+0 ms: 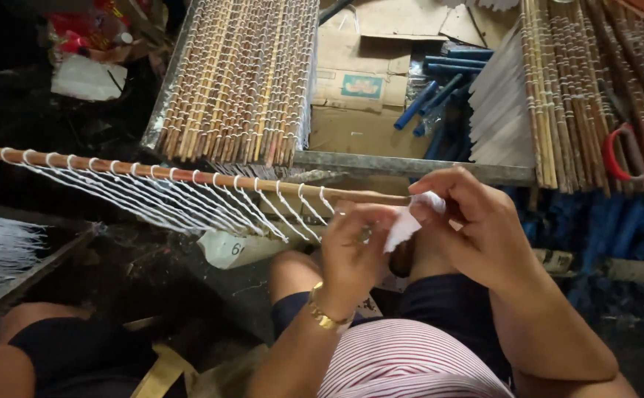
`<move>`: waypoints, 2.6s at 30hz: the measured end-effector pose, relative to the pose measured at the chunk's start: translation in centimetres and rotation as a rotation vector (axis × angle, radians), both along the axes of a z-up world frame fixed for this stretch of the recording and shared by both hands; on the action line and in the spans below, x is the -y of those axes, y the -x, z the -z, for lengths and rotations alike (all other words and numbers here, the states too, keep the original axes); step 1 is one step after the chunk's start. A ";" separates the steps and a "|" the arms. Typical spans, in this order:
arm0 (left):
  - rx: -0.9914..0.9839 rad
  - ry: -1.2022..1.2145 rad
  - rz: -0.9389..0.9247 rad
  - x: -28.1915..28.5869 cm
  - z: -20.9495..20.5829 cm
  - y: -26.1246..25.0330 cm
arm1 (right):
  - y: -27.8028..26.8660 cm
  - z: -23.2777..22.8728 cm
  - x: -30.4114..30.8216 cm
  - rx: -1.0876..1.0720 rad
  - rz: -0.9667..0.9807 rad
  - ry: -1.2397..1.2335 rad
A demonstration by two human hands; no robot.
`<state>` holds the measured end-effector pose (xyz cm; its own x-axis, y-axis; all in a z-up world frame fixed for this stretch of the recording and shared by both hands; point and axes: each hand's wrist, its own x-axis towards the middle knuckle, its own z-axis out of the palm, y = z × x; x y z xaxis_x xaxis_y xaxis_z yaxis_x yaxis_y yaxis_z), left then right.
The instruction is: Tying white cotton strings onto a wooden rod to assemble a broom head.
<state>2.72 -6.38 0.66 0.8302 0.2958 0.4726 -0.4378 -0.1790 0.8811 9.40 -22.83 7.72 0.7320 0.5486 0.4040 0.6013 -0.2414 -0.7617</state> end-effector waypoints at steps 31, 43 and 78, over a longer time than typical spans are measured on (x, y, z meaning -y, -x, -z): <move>-0.090 0.011 -0.112 -0.9 3.4 -0.4 | -0.3 1.3 -1.1 0.114 0.024 -0.091; 0.027 0.379 -0.001 -0.4 0.1 -0.1 | -0.4 1.5 -1.2 0.095 0.043 -0.089; 0.038 0.007 -0.036 -0.6 0.5 -0.4 | -0.4 1.9 -1.5 0.070 0.041 -0.132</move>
<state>3.16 -5.82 0.12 0.8005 0.3288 0.5011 -0.4639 -0.1894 0.8654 9.77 -21.29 5.84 0.7205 0.4574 0.5212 0.6454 -0.1676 -0.7452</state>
